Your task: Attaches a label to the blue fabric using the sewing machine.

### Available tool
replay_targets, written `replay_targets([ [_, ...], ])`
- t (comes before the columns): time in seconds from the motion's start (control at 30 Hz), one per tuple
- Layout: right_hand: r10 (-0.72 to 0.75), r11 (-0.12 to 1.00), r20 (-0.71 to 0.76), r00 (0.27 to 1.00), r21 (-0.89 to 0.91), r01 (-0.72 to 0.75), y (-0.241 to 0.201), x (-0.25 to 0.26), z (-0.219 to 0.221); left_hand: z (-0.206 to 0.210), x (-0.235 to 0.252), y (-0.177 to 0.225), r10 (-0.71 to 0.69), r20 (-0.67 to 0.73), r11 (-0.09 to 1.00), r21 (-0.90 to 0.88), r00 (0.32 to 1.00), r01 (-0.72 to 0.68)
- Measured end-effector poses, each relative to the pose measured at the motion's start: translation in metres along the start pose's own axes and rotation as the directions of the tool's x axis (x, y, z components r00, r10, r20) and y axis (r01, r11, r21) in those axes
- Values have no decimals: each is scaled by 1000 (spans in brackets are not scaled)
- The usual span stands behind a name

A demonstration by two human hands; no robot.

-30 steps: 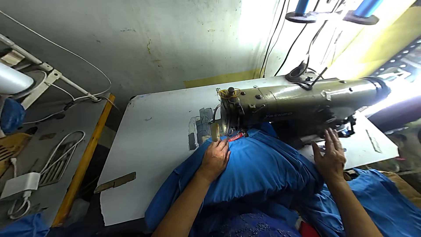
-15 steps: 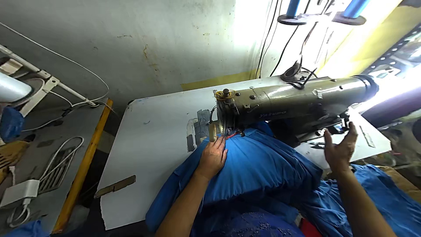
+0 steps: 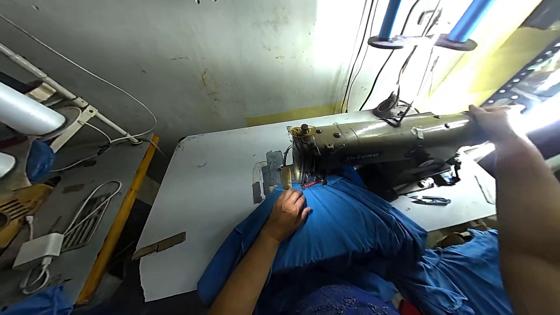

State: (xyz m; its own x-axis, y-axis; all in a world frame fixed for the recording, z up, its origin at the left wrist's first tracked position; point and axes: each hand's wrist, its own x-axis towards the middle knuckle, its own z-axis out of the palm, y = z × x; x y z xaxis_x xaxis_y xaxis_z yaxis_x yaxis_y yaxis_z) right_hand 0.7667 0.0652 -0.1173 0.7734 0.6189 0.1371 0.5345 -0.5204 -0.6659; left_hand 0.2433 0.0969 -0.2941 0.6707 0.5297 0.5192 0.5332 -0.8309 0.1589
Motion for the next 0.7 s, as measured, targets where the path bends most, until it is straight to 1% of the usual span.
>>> replay_targets([
  [0.07,-43,977,-150,988,199,73,21,-7,15,-1,1,-1,4,37,999,-32,999,-3],
  [0.1,-67,940,-237,969,310,141,30,-14,25,-3,1,-1,-9,54,998,-59,998,12],
  [0.13,-79,898,-323,943,387,208,39,-16,35,-4,1,-1,-22,70,996,-84,997,28],
  [0.17,-82,865,-374,924,435,252,45,-16,41,-5,1,-1,-31,89,993,-108,996,41],
  [0.2,-80,864,-382,921,435,255,48,-15,43,-7,0,-1,-31,107,991,-128,994,45],
  [0.23,-74,895,-354,932,388,219,46,-14,40,-9,-4,-2,-16,122,989,-141,992,34],
  [0.33,-32,982,-132,991,180,56,25,-8,15,-19,-26,-2,62,122,989,-143,991,-44],
  [0.37,-13,994,-100,995,107,23,18,-5,10,-24,-37,-1,77,118,988,-143,990,-60],
  [0.4,-13,999,-93,996,52,18,11,-11,7,-29,-47,-1,84,112,988,-139,990,-68],
  [0.43,-50,998,-113,992,19,52,3,-23,5,-34,-56,0,85,108,989,-130,991,-71],
  [0.47,-125,992,-167,978,5,127,-4,-43,5,-38,-61,1,82,104,990,-119,991,-69],
  [0.5,-255,962,-275,927,21,271,-11,-73,12,-41,-65,1,78,104,991,-117,992,-65],
  [0.53,-406,885,-392,826,59,463,-18,-112,26,-42,-66,1,75,104,990,-126,992,-62],
  [0.57,-529,767,-460,713,101,634,-25,-154,47,-42,-65,1,71,103,987,-150,992,-55],
  [0.6,-632,633,-443,636,179,753,-30,-196,72,-43,-60,1,54,100,982,-188,994,-34],
  [0.63,-722,523,-355,594,283,804,-35,-230,100,-46,-54,1,15,91,972,-237,996,7],
  [0.67,-803,458,-196,562,401,794,-43,-258,128,-49,-45,2,-47,65,956,-285,997,64],
  [0.7,-861,435,1,509,522,734,-51,-276,152,-51,-34,3,-131,38,935,-329,991,136],
])
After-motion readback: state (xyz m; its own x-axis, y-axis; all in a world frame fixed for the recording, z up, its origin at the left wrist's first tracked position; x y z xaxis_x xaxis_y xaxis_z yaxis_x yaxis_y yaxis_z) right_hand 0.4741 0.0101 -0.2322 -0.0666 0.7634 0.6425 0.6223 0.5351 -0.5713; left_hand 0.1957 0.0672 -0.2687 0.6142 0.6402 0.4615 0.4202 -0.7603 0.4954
